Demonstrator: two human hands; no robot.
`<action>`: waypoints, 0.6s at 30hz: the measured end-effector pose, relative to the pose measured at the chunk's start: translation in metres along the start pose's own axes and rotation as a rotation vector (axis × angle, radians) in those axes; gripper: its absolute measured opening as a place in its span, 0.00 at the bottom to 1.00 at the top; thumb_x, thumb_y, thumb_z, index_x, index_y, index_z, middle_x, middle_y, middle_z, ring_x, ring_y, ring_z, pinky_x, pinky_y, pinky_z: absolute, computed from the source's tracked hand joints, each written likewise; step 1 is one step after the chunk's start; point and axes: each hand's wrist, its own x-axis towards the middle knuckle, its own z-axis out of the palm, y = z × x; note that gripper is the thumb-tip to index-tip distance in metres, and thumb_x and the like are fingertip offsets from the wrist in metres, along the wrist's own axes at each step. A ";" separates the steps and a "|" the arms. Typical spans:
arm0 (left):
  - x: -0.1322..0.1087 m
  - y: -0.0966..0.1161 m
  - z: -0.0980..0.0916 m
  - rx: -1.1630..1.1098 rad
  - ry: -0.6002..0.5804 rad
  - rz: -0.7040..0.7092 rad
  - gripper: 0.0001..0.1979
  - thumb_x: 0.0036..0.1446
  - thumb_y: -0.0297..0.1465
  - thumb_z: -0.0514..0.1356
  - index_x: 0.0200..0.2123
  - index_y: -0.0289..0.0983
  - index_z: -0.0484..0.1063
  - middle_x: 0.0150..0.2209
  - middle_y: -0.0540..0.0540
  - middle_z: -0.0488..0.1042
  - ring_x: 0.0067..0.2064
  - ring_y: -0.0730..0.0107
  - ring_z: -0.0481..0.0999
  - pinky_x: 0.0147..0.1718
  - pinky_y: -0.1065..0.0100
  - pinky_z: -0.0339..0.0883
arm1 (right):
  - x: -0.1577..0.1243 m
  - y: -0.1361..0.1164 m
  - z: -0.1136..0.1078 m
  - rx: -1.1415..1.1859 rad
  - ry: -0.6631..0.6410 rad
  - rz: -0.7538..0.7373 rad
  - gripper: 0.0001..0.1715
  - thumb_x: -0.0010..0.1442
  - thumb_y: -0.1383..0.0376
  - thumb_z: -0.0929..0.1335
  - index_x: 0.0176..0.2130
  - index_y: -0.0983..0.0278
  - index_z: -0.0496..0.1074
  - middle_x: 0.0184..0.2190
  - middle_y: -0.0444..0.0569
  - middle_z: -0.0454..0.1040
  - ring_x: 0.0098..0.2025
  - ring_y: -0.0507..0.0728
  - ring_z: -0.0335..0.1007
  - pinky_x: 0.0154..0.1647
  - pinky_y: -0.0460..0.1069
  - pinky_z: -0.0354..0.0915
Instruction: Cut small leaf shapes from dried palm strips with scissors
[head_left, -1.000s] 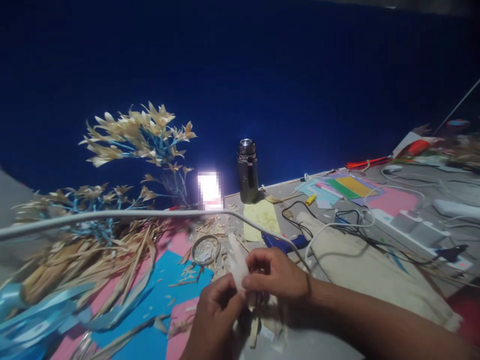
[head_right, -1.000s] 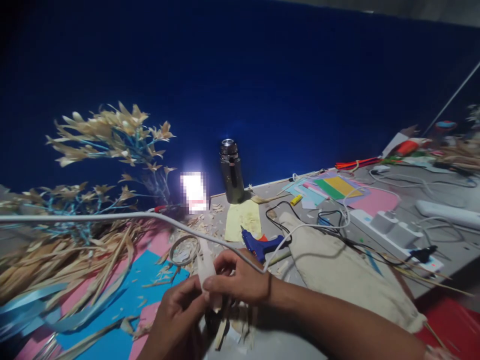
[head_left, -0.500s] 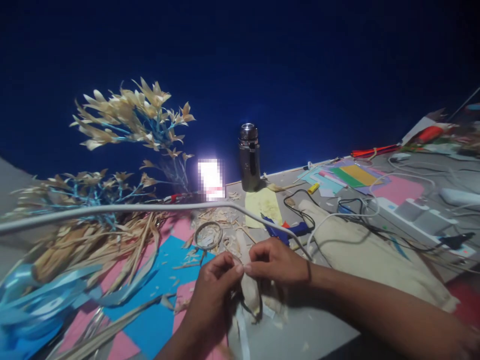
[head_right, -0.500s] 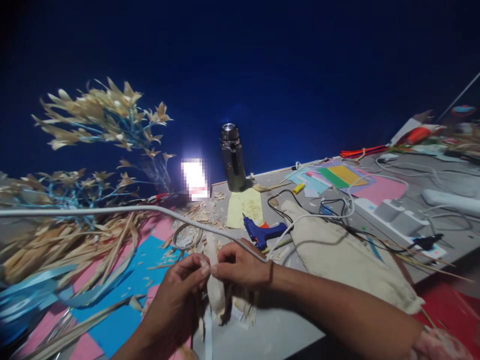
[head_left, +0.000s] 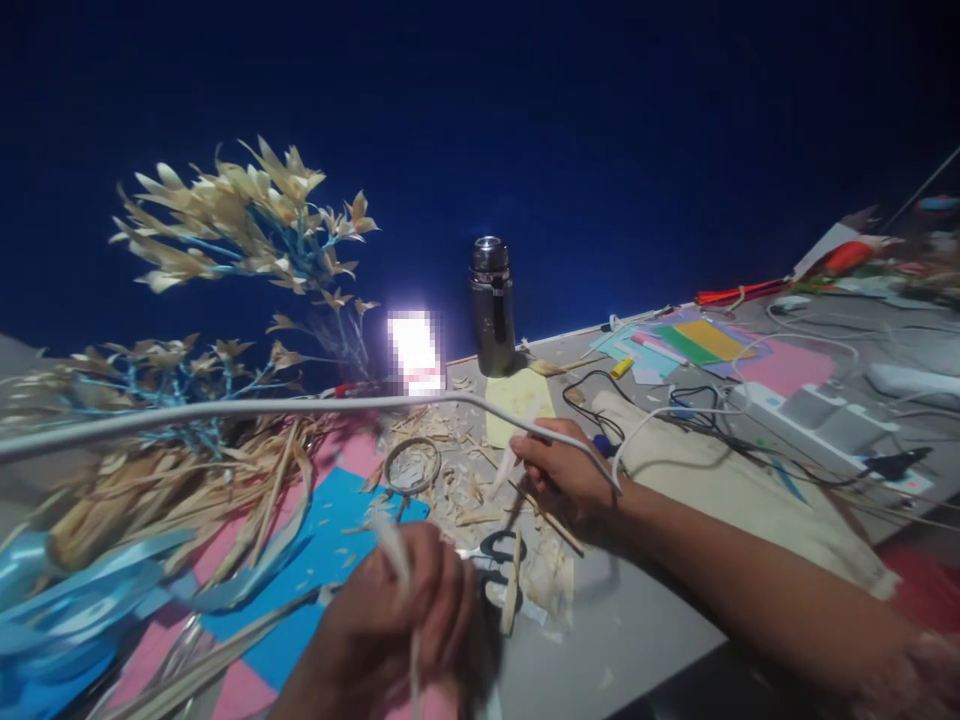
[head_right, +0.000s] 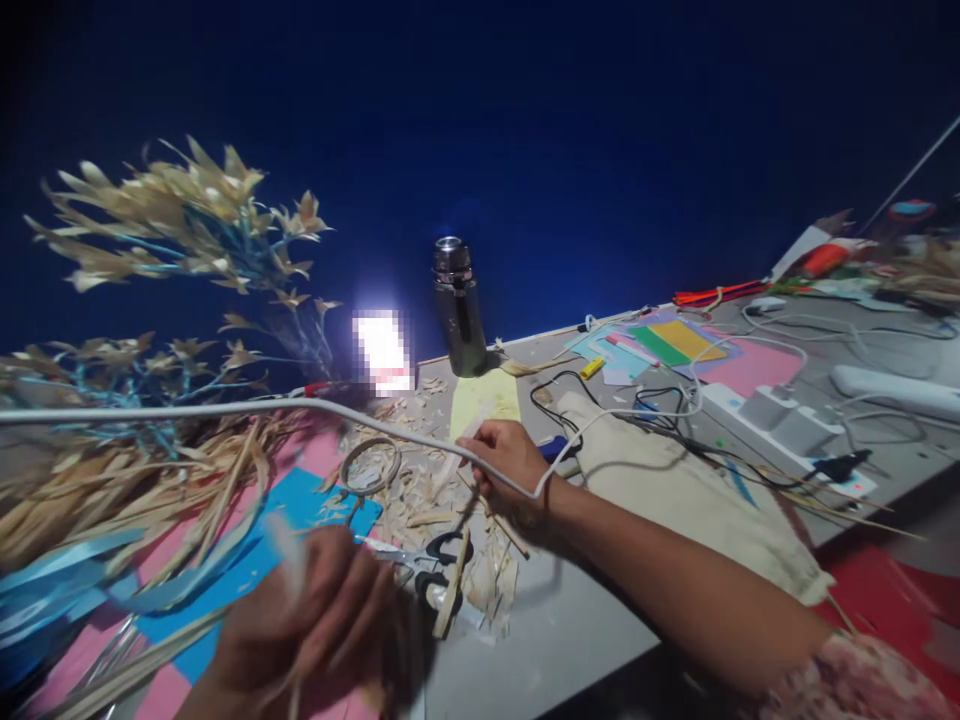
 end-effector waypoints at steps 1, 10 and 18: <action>-0.001 0.000 0.005 -0.026 -0.065 -0.034 0.21 0.34 0.42 0.75 0.17 0.40 0.67 0.14 0.51 0.63 0.18 0.70 0.64 0.20 0.66 0.60 | -0.001 0.002 0.001 -0.073 -0.042 -0.013 0.16 0.55 0.55 0.71 0.27 0.65 0.71 0.17 0.41 0.67 0.18 0.49 0.61 0.20 0.44 0.57; 0.010 -0.023 0.014 0.172 0.126 0.041 0.14 0.48 0.30 0.70 0.23 0.38 0.66 0.20 0.52 0.69 0.21 0.75 0.64 0.22 0.74 0.56 | -0.025 -0.003 0.016 -0.100 -0.320 -0.046 0.21 0.48 0.54 0.78 0.35 0.66 0.75 0.23 0.42 0.70 0.25 0.50 0.61 0.25 0.45 0.56; 0.008 -0.029 0.009 0.186 -0.023 0.035 0.12 0.53 0.34 0.71 0.27 0.36 0.71 0.23 0.51 0.71 0.26 0.75 0.68 0.26 0.72 0.61 | -0.031 0.003 0.027 0.246 -0.338 0.031 0.22 0.43 0.54 0.80 0.26 0.68 0.76 0.23 0.46 0.74 0.26 0.52 0.67 0.29 0.47 0.62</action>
